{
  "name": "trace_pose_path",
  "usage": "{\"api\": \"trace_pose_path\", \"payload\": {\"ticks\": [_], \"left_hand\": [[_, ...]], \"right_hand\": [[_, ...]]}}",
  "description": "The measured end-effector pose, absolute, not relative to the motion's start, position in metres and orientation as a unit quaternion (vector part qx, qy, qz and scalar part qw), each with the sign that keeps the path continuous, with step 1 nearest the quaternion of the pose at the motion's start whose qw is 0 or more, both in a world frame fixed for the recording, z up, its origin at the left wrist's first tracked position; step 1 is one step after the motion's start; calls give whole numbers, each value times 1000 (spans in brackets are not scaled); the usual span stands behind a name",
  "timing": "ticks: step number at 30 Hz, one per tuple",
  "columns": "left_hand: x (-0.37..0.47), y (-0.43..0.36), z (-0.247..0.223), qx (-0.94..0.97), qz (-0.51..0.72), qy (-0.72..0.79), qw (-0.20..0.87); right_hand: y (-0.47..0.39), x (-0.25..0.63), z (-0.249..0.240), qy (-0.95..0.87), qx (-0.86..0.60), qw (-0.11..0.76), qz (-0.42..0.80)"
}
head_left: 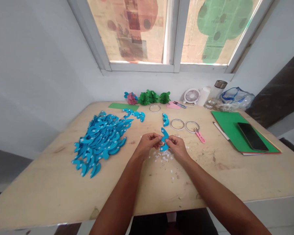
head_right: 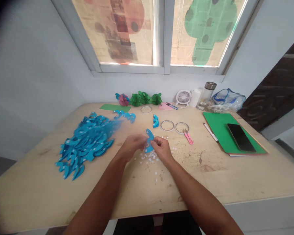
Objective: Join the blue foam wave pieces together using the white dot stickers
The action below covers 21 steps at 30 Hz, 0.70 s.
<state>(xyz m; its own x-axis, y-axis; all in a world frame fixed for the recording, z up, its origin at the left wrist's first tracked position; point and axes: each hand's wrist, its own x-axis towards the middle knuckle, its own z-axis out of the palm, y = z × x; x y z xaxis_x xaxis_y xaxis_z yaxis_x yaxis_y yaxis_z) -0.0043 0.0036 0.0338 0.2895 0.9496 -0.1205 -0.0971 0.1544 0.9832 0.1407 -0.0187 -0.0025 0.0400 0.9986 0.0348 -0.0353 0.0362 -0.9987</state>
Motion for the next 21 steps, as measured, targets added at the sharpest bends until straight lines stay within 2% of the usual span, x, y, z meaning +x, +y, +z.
{"api": "trace_pose_path", "payload": {"ticks": [16,21], "left_hand": [[-1,5,27,503,447,410,615],[-3,6,30,525,404,413,625]], "right_hand": [[-18,141,-3,-484,-479,536,498],[-18,141,-2,-476,-486,540,495]]}}
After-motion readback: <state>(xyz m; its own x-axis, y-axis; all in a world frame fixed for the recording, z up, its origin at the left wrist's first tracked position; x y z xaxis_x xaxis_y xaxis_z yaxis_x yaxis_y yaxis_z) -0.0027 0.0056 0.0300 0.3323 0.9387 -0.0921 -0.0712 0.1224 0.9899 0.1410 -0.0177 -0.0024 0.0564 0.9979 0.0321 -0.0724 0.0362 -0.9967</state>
